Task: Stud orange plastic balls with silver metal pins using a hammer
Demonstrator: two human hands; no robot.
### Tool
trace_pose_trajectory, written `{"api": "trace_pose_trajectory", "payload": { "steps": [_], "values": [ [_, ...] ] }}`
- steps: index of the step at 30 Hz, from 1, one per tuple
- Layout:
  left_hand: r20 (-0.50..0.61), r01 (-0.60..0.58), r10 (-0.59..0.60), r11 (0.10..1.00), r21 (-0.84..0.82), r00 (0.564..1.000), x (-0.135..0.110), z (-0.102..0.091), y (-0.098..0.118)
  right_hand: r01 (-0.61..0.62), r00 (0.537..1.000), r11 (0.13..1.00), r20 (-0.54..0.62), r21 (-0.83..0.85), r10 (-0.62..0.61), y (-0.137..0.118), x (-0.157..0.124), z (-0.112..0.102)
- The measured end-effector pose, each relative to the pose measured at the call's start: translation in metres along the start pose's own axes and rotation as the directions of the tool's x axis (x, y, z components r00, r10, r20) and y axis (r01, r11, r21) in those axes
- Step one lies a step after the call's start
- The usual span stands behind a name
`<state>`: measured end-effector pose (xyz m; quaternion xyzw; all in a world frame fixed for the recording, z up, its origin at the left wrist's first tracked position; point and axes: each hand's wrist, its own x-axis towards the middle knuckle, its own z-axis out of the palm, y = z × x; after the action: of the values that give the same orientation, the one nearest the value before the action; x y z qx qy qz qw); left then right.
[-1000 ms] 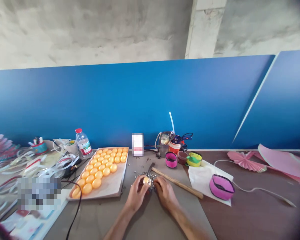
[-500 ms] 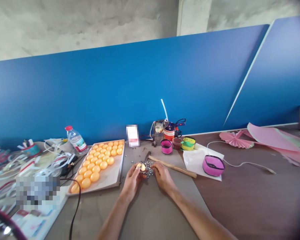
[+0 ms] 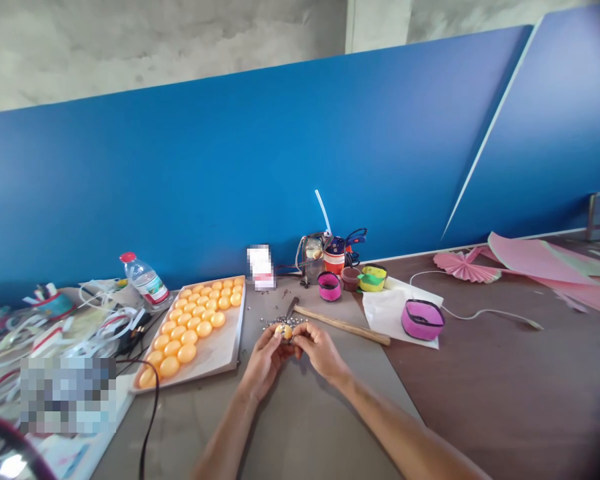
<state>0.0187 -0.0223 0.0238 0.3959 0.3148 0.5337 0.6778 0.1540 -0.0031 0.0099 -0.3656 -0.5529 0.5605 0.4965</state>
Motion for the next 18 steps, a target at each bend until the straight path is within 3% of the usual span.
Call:
{"api": "trace_pose_trajectory", "payload": {
  "steps": [9,18],
  "values": [
    [-0.102,0.028,-0.025,0.999,0.027,0.994,0.0006,-0.0052,-0.0071,0.117,0.991,0.976,-0.041,-0.181,-0.126,-0.0006,-0.0019,-0.0010],
    [-0.090,-0.017,0.024,0.997,0.079,0.996,0.0006,-0.0029,-0.0078,0.038,0.998,0.995,-0.037,-0.089,-0.042,0.0021,-0.0020,0.0015]
  ]
}}
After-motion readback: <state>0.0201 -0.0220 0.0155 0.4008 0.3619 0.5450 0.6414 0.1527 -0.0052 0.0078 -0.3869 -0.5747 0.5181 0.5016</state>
